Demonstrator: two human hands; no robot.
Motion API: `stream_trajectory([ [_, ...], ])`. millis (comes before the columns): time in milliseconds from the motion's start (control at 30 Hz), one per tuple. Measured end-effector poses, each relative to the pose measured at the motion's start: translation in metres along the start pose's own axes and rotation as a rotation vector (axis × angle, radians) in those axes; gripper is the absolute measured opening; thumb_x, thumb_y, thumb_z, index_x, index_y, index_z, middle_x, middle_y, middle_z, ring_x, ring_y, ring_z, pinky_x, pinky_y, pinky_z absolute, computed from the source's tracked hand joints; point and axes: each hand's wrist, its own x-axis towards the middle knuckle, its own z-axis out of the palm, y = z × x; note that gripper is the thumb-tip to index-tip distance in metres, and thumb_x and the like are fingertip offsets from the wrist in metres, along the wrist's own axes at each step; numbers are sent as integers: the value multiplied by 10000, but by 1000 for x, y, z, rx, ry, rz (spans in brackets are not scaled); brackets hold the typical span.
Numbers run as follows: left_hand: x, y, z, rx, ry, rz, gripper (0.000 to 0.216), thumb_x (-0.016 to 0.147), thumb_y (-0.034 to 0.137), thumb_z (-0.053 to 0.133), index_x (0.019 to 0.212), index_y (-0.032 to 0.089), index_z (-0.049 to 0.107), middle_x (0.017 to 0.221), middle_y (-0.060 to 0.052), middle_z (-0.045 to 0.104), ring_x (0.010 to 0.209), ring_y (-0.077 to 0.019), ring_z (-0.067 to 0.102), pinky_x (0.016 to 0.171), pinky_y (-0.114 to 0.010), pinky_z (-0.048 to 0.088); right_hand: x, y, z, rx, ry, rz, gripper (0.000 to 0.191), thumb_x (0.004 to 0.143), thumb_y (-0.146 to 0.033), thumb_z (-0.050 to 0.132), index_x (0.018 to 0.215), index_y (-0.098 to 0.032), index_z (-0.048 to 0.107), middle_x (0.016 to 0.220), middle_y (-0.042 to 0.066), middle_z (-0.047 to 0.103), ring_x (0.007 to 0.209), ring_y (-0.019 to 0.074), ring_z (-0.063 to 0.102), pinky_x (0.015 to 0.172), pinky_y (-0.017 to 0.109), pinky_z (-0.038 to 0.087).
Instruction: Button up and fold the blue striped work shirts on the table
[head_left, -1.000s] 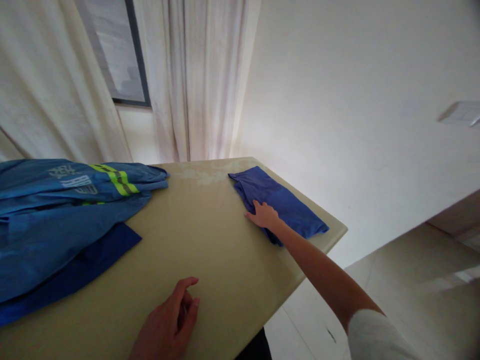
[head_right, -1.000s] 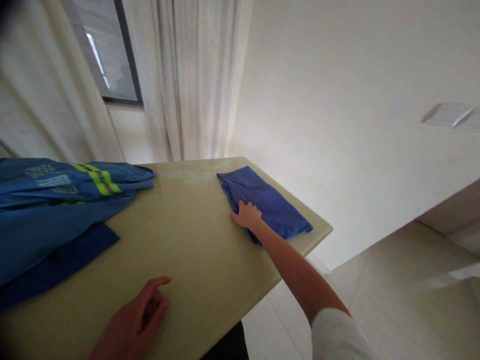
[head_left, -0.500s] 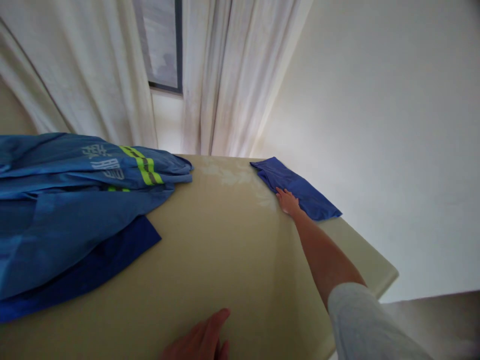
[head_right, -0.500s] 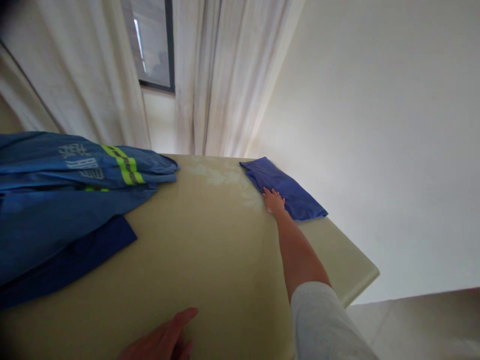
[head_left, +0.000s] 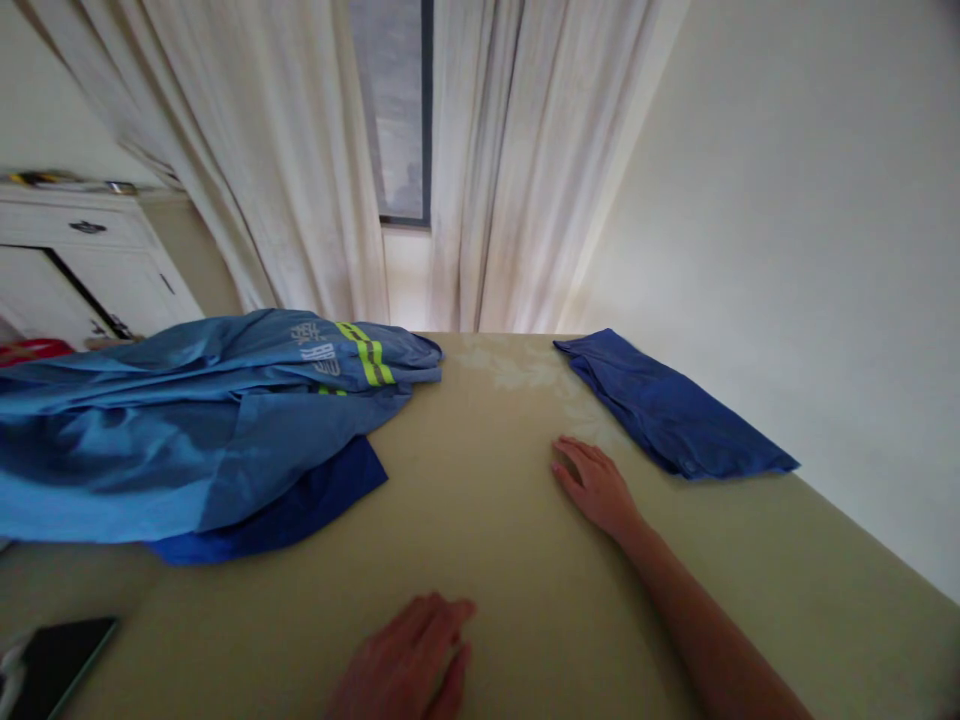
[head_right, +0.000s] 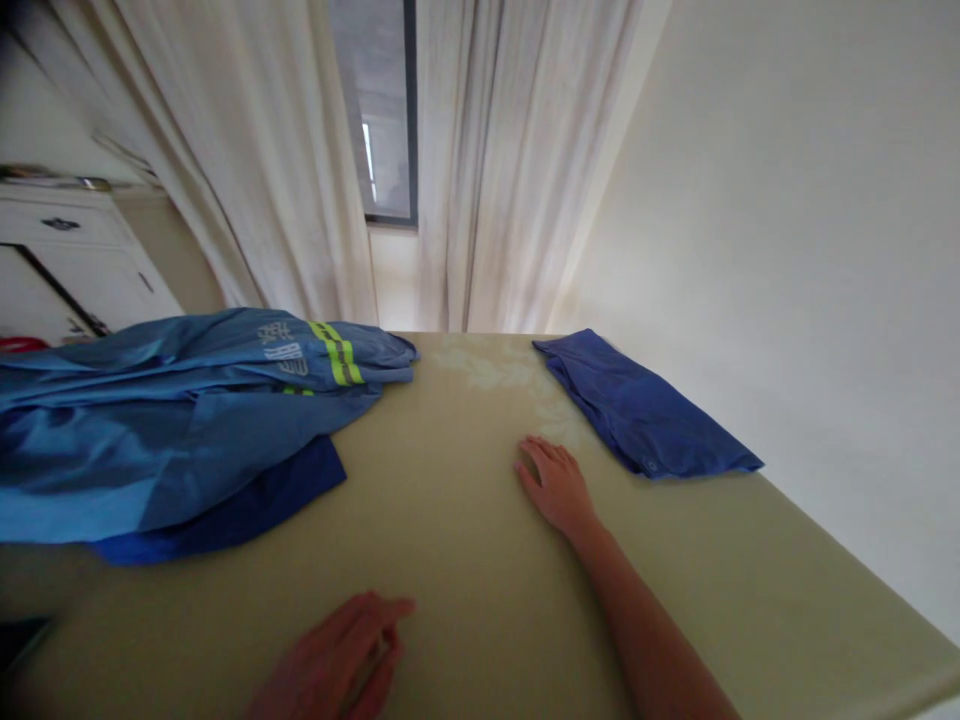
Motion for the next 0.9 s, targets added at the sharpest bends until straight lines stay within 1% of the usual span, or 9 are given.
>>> stream_trajectory([
  [67,24,-32,-38,160,64,-108,383,1013,305,447,1342,246,633,1293,-82,714,1179,-234,676,1048,-367,543,0,0,-3,44,-22,18,466,1032,-493,428,1379,-256,632,1449,98,620,1324,296,581,1146,528,425],
  [200,57,-104,-116,645,226,-605,544,1014,355,387,1444,55,533,1417,-276,571,1248,-420,574,986,-583,495,5,6,-10,85,-44,23,471,1027,-489,445,1393,-252,623,1484,99,594,1350,293,562,1162,527,401],
  [300,56,-137,-150,698,73,-733,458,1037,351,343,1220,133,702,1223,-211,678,1117,-415,630,899,-554,502,5,6,-10,97,-48,30,461,1027,-474,454,1391,-250,626,1487,106,591,1352,289,563,1162,523,398],
  [367,56,-143,-162,639,54,-751,483,1060,359,286,1165,182,723,1185,-157,704,1025,-382,665,859,-522,510,5,4,-10,98,-55,34,453,1022,-460,473,1387,-243,631,1486,113,592,1358,286,558,1165,513,394],
  [533,83,-102,-174,670,337,-582,519,1082,402,220,1311,187,632,1258,-148,683,1048,-348,653,855,-459,523,4,-3,-15,113,-35,53,467,1013,-422,501,1421,-215,595,1462,135,603,1357,291,553,1166,511,394],
  [667,102,-42,-154,568,377,-375,481,1073,339,253,1206,167,681,1182,-135,689,1099,-325,626,923,-457,527,0,-12,-26,166,74,5,543,1024,-393,478,1545,-245,447,1472,137,577,1357,274,548,1158,508,417],
  [767,92,4,-115,274,232,-128,440,943,72,339,1093,197,733,1166,-110,700,1096,-253,637,944,-373,534,-8,-30,-33,185,159,-158,771,983,-505,584,1638,-251,267,1570,160,469,1432,296,470,1179,519,397],
  [833,80,26,-87,99,-3,14,444,905,25,355,971,226,746,1058,-61,716,962,-193,674,855,-290,555,-14,-49,-35,195,152,-333,937,925,-589,664,1662,-249,196,1604,174,427,1460,312,433,1186,515,388],
  [900,70,33,-68,75,-100,54,461,911,35,389,1108,260,741,1101,-46,720,994,-187,685,892,-288,561,-18,-70,-34,206,79,-484,957,910,-619,676,1662,-255,208,1602,173,436,1449,314,448,1181,504,393],
])
